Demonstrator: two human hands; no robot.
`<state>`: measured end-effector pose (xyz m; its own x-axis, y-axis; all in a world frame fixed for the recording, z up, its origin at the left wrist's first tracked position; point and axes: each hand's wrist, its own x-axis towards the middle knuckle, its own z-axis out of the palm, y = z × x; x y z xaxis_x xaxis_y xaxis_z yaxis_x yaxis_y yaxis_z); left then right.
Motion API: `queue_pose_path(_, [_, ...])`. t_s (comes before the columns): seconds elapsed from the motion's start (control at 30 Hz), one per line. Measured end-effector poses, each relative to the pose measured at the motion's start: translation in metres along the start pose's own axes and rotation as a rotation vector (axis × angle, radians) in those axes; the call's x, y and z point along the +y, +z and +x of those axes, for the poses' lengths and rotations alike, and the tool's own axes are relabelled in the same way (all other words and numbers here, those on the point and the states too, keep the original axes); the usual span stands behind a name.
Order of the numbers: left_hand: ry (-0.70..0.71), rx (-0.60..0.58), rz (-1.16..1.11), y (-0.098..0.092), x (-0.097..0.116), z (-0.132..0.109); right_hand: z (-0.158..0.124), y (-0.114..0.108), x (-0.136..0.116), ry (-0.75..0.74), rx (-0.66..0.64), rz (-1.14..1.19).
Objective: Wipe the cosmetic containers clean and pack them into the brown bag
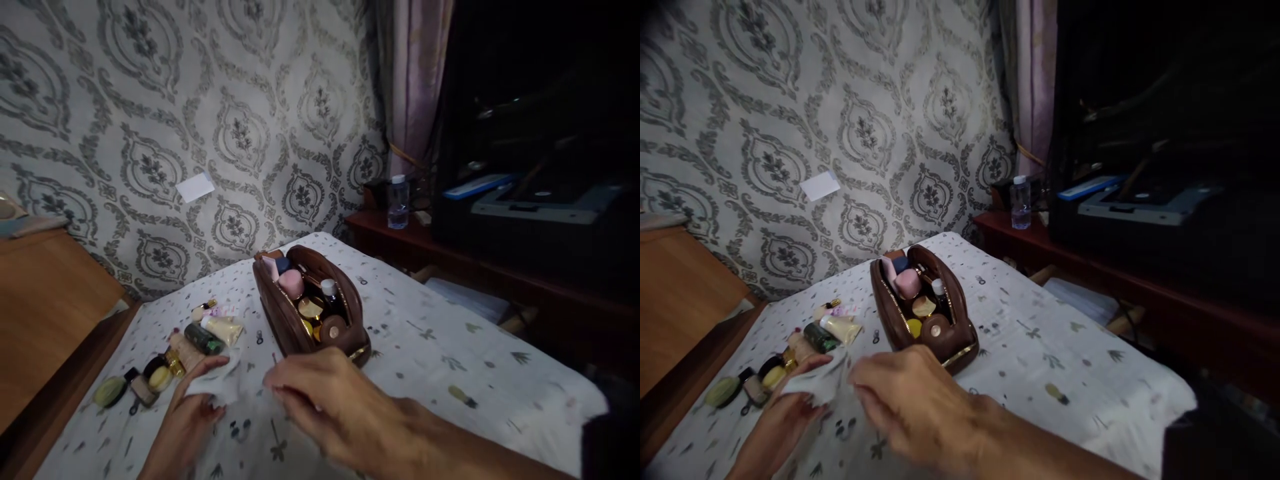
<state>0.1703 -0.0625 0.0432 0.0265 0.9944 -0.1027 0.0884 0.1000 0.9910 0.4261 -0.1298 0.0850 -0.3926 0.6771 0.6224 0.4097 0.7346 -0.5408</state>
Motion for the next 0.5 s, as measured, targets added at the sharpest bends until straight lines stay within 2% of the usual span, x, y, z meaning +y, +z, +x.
queue_pose_path(0.07, [-0.062, -0.015, -0.143, -0.001, 0.002, -0.005, -0.005, 0.009, 0.000, -0.056, -0.059, -0.070])
queue_pose_path(0.1, [-0.060, -0.017, -0.162, -0.003, 0.002, -0.006, -0.004, 0.009, 0.002, -0.072, -0.042, -0.100])
queue_pose_path(0.17, [-0.017, -0.001, -0.121, -0.009, -0.001, -0.007, 0.008, -0.001, 0.012, -0.055, 0.083, -0.132])
queue_pose_path(0.23, [0.050, 0.044, -0.032, -0.017, -0.009, -0.007, 0.032, -0.019, 0.026, 0.076, 0.237, -0.135])
queue_pose_path(0.27, [0.075, 0.071, 0.001, -0.021, -0.014, -0.006, 0.048, -0.029, 0.035, 0.190, 0.245, -0.152])
queue_pose_path(0.33, [0.086, 0.103, 0.024, -0.026, -0.025, -0.004, 0.079, -0.047, 0.053, 0.401, 0.180, -0.177])
queue_pose_path(0.4, [0.058, 0.086, 0.037, -0.028, -0.035, 0.000, 0.105, -0.056, 0.072, 0.561, 0.017, -0.261])
queue_pose_path(0.5, [0.058, 0.006, 0.143, -0.028, -0.044, 0.007, 0.126, -0.053, 0.092, 0.618, -0.057, -0.314])
